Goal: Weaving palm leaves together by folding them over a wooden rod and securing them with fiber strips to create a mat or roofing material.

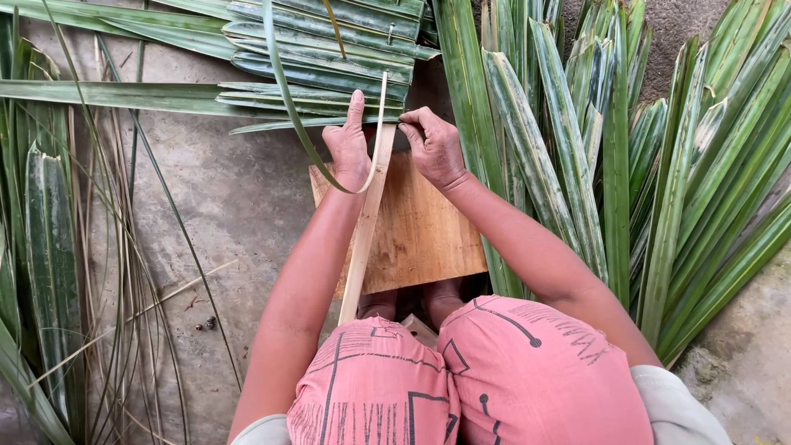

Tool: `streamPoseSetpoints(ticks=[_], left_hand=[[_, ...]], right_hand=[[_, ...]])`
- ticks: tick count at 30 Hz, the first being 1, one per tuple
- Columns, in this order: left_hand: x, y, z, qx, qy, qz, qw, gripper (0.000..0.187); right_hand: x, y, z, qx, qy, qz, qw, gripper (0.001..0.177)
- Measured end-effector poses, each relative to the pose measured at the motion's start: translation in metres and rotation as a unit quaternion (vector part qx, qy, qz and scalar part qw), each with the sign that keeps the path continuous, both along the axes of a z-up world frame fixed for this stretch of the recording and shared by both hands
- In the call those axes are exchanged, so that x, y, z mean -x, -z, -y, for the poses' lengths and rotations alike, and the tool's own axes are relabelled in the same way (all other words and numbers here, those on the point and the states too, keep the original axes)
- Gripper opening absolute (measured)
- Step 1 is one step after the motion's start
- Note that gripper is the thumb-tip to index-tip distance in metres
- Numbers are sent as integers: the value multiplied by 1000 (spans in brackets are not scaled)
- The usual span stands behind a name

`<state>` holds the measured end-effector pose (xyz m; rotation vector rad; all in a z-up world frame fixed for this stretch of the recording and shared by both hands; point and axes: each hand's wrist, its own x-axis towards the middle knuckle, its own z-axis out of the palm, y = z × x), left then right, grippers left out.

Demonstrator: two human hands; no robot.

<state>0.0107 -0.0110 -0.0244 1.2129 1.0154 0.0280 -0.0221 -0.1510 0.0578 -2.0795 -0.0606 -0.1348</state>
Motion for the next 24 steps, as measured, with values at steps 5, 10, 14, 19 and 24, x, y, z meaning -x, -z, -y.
streamPoseSetpoints(ticks=[5,10,14,19,24], left_hand=[[-8,-55,13,-32,56,-11,998,61],[-9,-84,21,-65,86,-26,994,65],[4,-5,4,-48,84,-16,995,60],[-3,-43,11,12,73,18,997,38],[-8,-14,7,3,73,15,997,43]], right_hand=[[-3,3,-1,3,8,-10,1000,4],[-3,18,-2,-10,41,-31,999,4],[-6,12,1,-25,47,-79,995,8],[-38,40,15,-281,147,-360,877,50],[-59,60,21,-322,150,-381,854,29]])
